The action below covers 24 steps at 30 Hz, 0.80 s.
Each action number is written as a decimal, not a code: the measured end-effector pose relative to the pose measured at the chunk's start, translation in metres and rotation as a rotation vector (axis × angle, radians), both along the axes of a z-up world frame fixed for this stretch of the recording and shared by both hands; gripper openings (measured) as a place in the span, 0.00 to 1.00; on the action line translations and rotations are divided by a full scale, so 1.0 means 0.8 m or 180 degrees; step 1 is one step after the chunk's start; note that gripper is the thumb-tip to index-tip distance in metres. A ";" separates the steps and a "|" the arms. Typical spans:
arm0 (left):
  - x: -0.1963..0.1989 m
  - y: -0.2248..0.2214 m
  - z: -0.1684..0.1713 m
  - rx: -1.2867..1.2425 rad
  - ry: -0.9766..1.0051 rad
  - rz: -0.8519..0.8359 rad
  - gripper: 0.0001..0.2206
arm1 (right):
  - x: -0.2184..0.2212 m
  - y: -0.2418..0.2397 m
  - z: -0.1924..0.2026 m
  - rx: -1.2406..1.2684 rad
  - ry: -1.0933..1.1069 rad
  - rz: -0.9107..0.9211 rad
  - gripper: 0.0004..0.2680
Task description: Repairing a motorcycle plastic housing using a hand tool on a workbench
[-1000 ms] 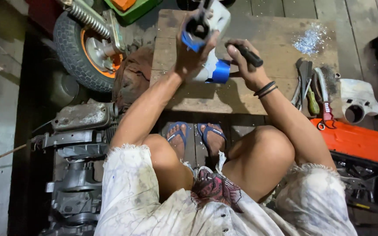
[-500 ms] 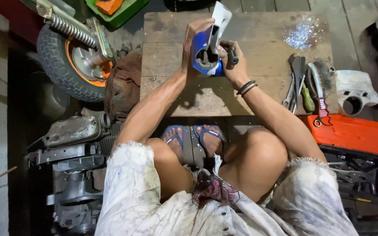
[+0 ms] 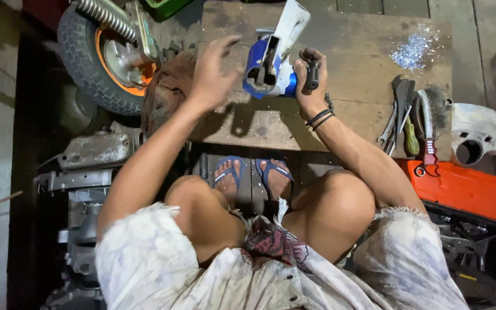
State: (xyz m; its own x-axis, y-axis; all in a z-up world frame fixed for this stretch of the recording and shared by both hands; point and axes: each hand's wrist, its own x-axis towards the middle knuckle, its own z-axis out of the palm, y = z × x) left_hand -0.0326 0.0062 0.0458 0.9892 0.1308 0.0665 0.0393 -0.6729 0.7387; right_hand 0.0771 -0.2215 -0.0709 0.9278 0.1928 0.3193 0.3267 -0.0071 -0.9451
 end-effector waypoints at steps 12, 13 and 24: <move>-0.127 -0.037 0.047 -0.0199 -0.0178 0.0281 0.43 | -0.037 0.017 0.027 -0.0463 -0.0338 0.0179 0.13; -0.132 -0.034 0.045 -0.0253 -0.0008 0.0369 0.40 | -0.041 0.016 0.033 -0.0630 -0.0281 0.0358 0.14; -0.162 -0.002 -0.013 -0.0807 -0.0608 0.0670 0.19 | -0.007 -0.019 0.069 -0.0645 -0.0463 0.0859 0.11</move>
